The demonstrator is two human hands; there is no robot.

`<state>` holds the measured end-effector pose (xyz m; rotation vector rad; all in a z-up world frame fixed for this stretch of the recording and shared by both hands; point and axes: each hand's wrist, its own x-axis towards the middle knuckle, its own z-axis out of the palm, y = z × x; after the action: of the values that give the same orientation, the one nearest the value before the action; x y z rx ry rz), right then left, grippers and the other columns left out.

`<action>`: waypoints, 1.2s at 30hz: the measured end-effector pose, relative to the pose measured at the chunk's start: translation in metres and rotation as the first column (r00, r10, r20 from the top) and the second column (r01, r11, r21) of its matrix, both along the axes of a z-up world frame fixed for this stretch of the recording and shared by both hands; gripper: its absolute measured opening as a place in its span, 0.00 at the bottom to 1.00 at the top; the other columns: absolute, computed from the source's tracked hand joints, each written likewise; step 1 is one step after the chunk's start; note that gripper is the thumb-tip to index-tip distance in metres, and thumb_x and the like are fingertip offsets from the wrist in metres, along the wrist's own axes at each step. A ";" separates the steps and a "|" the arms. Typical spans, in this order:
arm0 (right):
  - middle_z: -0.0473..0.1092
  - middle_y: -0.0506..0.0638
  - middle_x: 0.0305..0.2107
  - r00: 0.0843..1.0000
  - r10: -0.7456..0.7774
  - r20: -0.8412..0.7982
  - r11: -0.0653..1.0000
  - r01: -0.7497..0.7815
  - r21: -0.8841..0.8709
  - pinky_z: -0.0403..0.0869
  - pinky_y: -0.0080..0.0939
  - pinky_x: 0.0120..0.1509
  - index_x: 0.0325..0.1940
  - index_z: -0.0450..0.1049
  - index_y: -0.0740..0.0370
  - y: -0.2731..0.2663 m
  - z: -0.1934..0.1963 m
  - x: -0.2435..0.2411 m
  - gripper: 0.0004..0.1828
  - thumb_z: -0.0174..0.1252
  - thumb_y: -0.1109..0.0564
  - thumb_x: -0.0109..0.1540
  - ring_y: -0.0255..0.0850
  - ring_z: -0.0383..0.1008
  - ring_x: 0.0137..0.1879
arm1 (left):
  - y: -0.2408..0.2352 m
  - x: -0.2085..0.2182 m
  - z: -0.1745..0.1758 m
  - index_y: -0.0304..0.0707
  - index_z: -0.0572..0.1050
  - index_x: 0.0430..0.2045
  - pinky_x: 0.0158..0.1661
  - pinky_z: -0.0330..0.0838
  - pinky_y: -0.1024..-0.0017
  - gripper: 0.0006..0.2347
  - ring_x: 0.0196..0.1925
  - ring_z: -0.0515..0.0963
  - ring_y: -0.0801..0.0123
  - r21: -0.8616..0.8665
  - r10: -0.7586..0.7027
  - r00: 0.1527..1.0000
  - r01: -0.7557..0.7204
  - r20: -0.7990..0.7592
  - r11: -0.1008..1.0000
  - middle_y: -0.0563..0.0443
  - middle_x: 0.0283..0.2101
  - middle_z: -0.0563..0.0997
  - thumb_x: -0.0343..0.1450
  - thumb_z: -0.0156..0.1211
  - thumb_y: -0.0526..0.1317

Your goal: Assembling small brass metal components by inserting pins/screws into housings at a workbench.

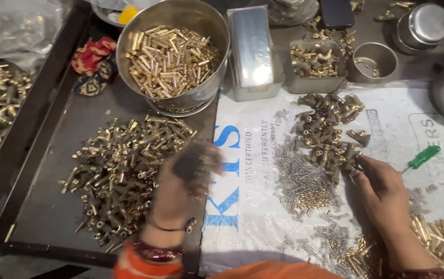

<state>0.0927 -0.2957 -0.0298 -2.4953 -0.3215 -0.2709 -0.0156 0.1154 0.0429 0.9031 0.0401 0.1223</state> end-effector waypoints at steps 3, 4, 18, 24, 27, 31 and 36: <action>0.73 0.58 0.55 1.000 0.010 0.017 1.000 -0.010 -0.017 0.68 0.52 0.69 0.65 0.74 0.56 0.002 0.003 0.001 0.23 0.59 0.54 0.65 0.53 0.71 0.63 | 0.045 -0.023 0.023 0.37 0.79 0.50 0.37 0.71 0.71 0.12 0.39 0.77 0.64 0.718 0.527 0.848 -0.400 0.055 0.569 0.40 0.43 0.82 0.73 0.57 0.34; 0.73 0.58 0.55 1.000 0.012 0.019 1.000 -0.012 -0.011 0.68 0.52 0.69 0.65 0.74 0.56 0.003 0.003 0.002 0.23 0.59 0.54 0.65 0.53 0.71 0.63 | 0.054 -0.025 0.026 0.37 0.79 0.50 0.37 0.71 0.71 0.12 0.39 0.77 0.64 0.721 0.528 0.847 -0.403 0.060 0.564 0.40 0.43 0.82 0.73 0.57 0.34; 0.72 0.54 0.57 1.000 -0.010 -0.023 1.000 0.010 0.010 0.69 0.52 0.67 0.54 0.79 0.54 -0.006 -0.011 -0.003 0.17 0.62 0.55 0.60 0.51 0.71 0.63 | -0.036 0.014 0.030 0.34 0.75 0.48 0.70 0.63 0.55 0.15 0.67 0.73 0.52 0.857 0.155 0.851 -0.514 0.502 0.043 0.43 0.57 0.78 0.68 0.67 0.36; 0.73 0.52 0.52 0.997 -0.032 0.074 0.985 0.044 -0.166 0.73 0.49 0.64 0.52 0.78 0.55 0.008 -0.002 -0.007 0.20 0.67 0.53 0.57 0.50 0.73 0.60 | -0.147 -0.011 0.012 0.35 0.78 0.44 0.60 0.70 0.60 0.11 0.61 0.77 0.54 0.824 -0.179 0.965 -0.059 0.191 0.563 0.42 0.54 0.80 0.68 0.66 0.35; 0.72 0.53 0.53 0.993 -0.055 0.108 0.992 0.067 -0.111 0.75 0.47 0.63 0.50 0.79 0.56 0.002 -0.007 -0.005 0.16 0.67 0.53 0.58 0.50 0.73 0.59 | -0.152 -0.006 -0.013 0.38 0.79 0.44 0.49 0.79 0.69 0.10 0.47 0.84 0.66 0.631 -0.500 0.807 0.571 -0.315 0.525 0.50 0.45 0.84 0.71 0.61 0.37; 0.71 0.55 0.53 0.990 -0.135 0.029 0.988 0.137 -0.066 0.73 0.49 0.62 0.49 0.79 0.58 0.006 0.002 -0.003 0.15 0.67 0.54 0.58 0.52 0.73 0.58 | -0.143 0.000 -0.041 0.34 0.81 0.44 0.39 0.78 0.73 0.11 0.36 0.85 0.70 0.653 -0.429 0.877 0.456 -0.215 0.605 0.48 0.37 0.86 0.69 0.58 0.31; 0.73 0.53 0.51 0.977 -0.047 0.206 0.982 0.083 -0.169 0.76 0.47 0.63 0.46 0.79 0.58 -0.002 -0.006 0.001 0.14 0.68 0.55 0.57 0.50 0.74 0.58 | -0.139 0.002 -0.067 0.32 0.81 0.42 0.35 0.76 0.75 0.09 0.33 0.82 0.71 0.428 -0.344 0.877 0.467 -0.335 0.774 0.46 0.34 0.84 0.71 0.57 0.29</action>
<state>0.0938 -0.2972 -0.0358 -2.6621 -0.3596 -0.5467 -0.0137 -0.0236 -0.0243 1.4253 0.0340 -0.4105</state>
